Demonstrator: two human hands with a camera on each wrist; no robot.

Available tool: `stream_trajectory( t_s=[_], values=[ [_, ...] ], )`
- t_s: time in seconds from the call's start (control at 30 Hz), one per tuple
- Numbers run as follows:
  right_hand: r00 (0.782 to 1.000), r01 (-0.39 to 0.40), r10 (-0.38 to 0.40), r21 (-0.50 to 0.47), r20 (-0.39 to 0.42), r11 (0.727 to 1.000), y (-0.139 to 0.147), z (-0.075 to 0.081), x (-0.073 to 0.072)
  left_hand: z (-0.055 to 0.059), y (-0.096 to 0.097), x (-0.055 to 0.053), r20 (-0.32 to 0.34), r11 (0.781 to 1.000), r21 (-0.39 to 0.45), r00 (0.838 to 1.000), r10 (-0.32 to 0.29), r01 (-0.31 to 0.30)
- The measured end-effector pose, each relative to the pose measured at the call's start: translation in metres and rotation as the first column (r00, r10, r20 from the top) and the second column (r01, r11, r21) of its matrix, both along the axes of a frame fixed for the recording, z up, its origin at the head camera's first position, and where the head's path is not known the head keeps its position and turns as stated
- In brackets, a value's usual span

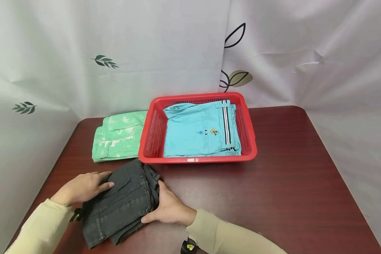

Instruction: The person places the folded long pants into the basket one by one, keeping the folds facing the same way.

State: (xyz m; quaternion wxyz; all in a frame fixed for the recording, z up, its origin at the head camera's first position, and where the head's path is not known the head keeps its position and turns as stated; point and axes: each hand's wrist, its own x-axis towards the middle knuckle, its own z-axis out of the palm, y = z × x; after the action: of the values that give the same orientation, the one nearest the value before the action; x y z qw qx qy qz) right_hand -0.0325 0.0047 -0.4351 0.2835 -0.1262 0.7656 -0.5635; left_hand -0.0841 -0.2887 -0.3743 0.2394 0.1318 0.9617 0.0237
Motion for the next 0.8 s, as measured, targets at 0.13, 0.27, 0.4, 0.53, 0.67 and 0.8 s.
stream_trajectory(
  t_s=[0.13,0.27,0.4,0.53,0.67,0.8],
  values=[
    [0.998,0.008,-0.005,0.045,-0.066,0.999,0.002,0.0,-0.004,-0.001,-0.004,-0.001,0.052,0.999,0.01,0.998,0.046,-0.046],
    [0.997,0.012,-0.007,0.06,-0.077,0.998,0.006,0.001,-0.008,-0.002,-0.006,-0.002,0.079,0.996,-0.002,0.993,0.084,-0.084],
    [0.999,0.023,-0.021,0.047,-0.041,0.999,0.011,0.002,-0.01,-0.002,-0.007,-0.002,0.081,0.995,-0.018,0.992,0.095,-0.093],
    [0.999,0.033,-0.033,-0.012,0.018,0.999,0.013,0.004,-0.011,-0.004,-0.006,-0.002,0.063,0.997,-0.019,0.995,0.082,-0.081],
    [0.996,0.049,-0.041,-0.106,0.074,0.993,0.012,0.004,-0.01,-0.005,-0.006,-0.001,0.039,0.996,-0.011,0.995,0.087,-0.086],
    [0.984,0.097,-0.061,-0.221,0.165,0.97,0.012,0.003,-0.007,-0.006,-0.007,-0.001,0.006,0.997,0.051,0.998,0.062,-0.062]
  ],
)
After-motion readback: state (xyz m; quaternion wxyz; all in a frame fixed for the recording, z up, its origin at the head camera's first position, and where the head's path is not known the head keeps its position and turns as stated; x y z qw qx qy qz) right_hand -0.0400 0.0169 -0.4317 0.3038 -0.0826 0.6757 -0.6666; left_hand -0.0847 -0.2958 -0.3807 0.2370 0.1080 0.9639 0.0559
